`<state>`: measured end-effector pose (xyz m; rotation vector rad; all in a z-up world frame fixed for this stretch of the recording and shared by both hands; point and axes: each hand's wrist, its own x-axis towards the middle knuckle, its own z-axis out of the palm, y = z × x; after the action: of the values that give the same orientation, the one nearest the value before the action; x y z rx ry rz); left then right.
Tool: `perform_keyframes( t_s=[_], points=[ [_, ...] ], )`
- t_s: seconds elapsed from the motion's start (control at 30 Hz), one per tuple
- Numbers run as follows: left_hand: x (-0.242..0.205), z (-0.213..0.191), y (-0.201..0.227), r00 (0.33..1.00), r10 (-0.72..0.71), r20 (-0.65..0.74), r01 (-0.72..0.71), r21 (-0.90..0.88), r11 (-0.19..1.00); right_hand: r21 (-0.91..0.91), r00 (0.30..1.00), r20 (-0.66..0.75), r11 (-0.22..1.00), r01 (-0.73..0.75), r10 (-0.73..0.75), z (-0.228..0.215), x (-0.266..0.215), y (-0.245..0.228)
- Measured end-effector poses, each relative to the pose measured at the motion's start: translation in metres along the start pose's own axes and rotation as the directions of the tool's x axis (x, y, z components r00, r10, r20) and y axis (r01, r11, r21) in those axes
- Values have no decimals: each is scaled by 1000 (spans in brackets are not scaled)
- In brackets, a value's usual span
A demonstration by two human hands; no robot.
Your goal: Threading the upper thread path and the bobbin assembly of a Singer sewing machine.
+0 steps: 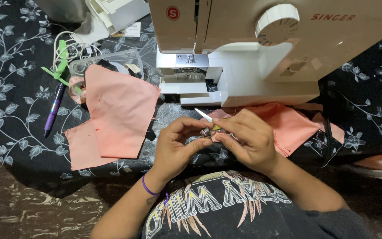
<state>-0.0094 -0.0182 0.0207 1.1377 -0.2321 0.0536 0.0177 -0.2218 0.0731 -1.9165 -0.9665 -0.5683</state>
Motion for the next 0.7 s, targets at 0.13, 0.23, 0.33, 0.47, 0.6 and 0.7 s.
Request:
perform_keyframes(
  t_s=[0.13,0.23,0.33,0.47,0.6,0.7],
  points=[
    [3,1,21,986,154,61,-165,412,896,-9,996,41,997,-80,80,-11,3,-2],
    [3,1,20,976,208,71,-210,580,787,41,985,61,986,-163,160,-12,5,-3],
    [3,-4,17,950,283,134,-301,640,707,129,944,127,938,-322,306,-14,0,2],
    [4,-5,14,916,330,230,-390,703,594,266,915,169,877,-399,365,-6,1,2],
    [6,-4,12,862,390,323,-483,757,440,391,888,207,797,-460,411,2,1,0],
    [8,-4,9,808,456,374,-540,778,320,401,895,214,800,-447,392,7,-1,0]
  ],
)
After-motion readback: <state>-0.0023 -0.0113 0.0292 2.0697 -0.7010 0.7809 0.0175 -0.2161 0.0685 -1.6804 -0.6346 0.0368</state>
